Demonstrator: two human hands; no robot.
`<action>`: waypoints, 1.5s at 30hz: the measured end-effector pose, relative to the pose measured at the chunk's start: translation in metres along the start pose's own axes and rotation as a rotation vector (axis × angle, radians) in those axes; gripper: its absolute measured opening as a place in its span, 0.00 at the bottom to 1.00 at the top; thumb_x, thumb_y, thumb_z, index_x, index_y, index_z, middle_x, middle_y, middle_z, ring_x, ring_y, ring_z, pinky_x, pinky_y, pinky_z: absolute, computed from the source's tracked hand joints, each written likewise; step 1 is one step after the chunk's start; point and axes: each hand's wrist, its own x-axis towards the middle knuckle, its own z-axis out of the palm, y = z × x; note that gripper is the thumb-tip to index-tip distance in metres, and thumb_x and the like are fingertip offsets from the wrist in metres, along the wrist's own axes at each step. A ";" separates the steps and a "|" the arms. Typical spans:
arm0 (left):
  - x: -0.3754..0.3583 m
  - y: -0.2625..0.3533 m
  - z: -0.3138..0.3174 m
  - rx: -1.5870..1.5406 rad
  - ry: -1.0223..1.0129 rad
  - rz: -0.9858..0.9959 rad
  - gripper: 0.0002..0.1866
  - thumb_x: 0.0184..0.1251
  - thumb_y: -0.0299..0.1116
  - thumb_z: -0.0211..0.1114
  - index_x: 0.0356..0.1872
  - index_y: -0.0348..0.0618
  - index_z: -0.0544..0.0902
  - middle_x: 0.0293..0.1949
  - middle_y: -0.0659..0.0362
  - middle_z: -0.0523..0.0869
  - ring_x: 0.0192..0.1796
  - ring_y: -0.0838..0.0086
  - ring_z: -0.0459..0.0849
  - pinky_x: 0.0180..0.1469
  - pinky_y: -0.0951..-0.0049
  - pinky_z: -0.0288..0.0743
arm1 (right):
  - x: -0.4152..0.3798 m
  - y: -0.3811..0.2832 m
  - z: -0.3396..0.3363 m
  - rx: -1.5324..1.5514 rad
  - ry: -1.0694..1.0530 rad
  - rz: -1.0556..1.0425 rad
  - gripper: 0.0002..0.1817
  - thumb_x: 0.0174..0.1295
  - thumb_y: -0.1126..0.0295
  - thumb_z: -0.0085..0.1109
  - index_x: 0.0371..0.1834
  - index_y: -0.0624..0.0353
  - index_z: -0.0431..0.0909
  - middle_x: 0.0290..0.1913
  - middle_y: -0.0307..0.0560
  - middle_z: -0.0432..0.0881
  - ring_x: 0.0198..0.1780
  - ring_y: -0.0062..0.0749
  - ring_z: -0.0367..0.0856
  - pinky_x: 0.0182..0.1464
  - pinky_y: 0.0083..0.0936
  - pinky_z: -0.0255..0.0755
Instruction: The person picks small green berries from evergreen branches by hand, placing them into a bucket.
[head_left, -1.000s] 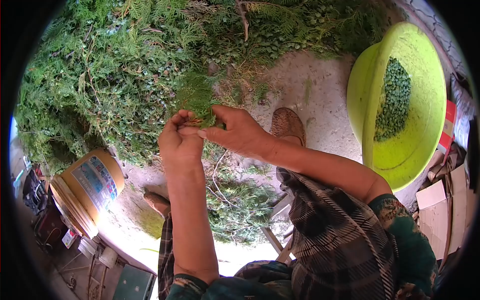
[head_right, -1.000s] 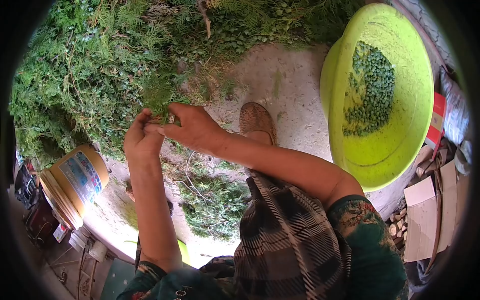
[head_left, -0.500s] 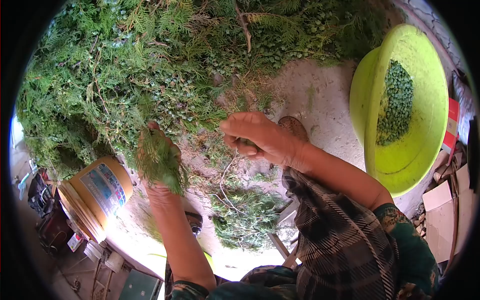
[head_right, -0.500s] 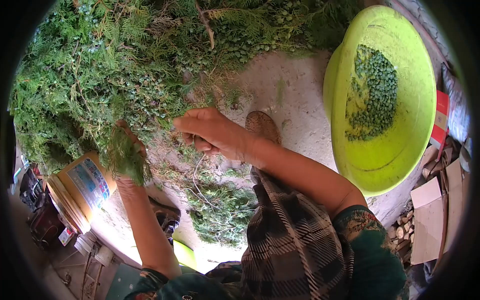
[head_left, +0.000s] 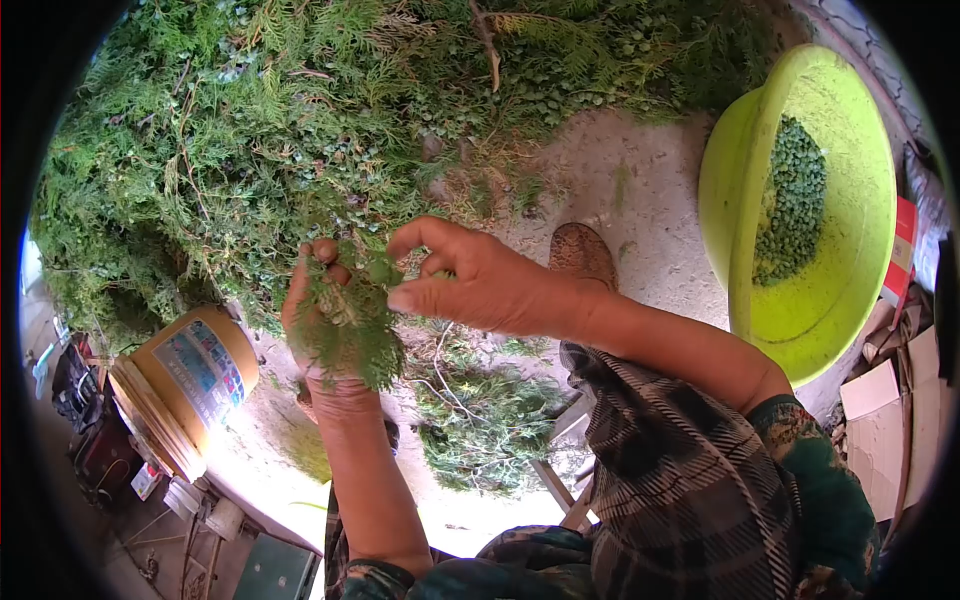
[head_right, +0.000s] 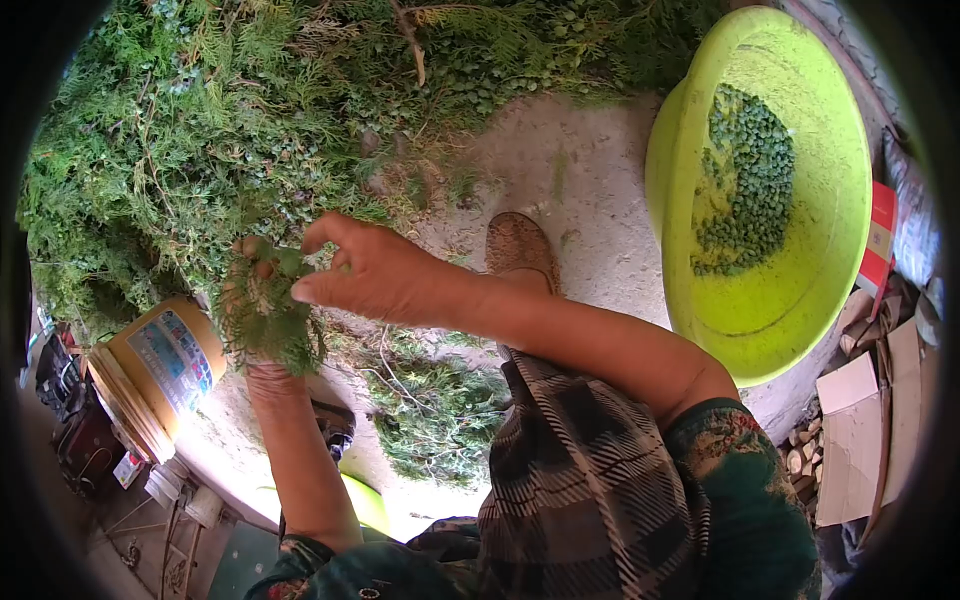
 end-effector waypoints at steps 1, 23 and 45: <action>-0.004 -0.001 0.010 -0.052 0.081 0.018 0.10 0.73 0.37 0.49 0.38 0.42 0.74 0.25 0.61 0.76 0.27 0.76 0.76 0.29 0.81 0.72 | 0.000 -0.001 0.003 -0.159 0.033 -0.060 0.23 0.60 0.54 0.59 0.49 0.61 0.69 0.32 0.47 0.76 0.33 0.35 0.76 0.34 0.31 0.71; 0.002 -0.021 -0.005 0.642 0.022 0.367 0.14 0.73 0.40 0.49 0.35 0.41 0.75 0.18 0.68 0.63 0.20 0.86 0.59 0.20 0.85 0.53 | -0.004 -0.008 -0.002 0.309 -0.010 0.216 0.15 0.68 0.59 0.50 0.47 0.60 0.70 0.15 0.29 0.64 0.13 0.09 0.57 0.13 0.12 0.49; 0.023 0.006 -0.082 -0.167 -0.178 -0.115 0.10 0.71 0.42 0.49 0.37 0.50 0.75 0.26 0.68 0.77 0.27 0.74 0.76 0.35 0.66 0.72 | -0.007 0.009 -0.016 0.289 -0.002 0.250 0.11 0.60 0.66 0.57 0.40 0.60 0.72 0.22 0.32 0.67 0.17 0.11 0.59 0.16 0.14 0.51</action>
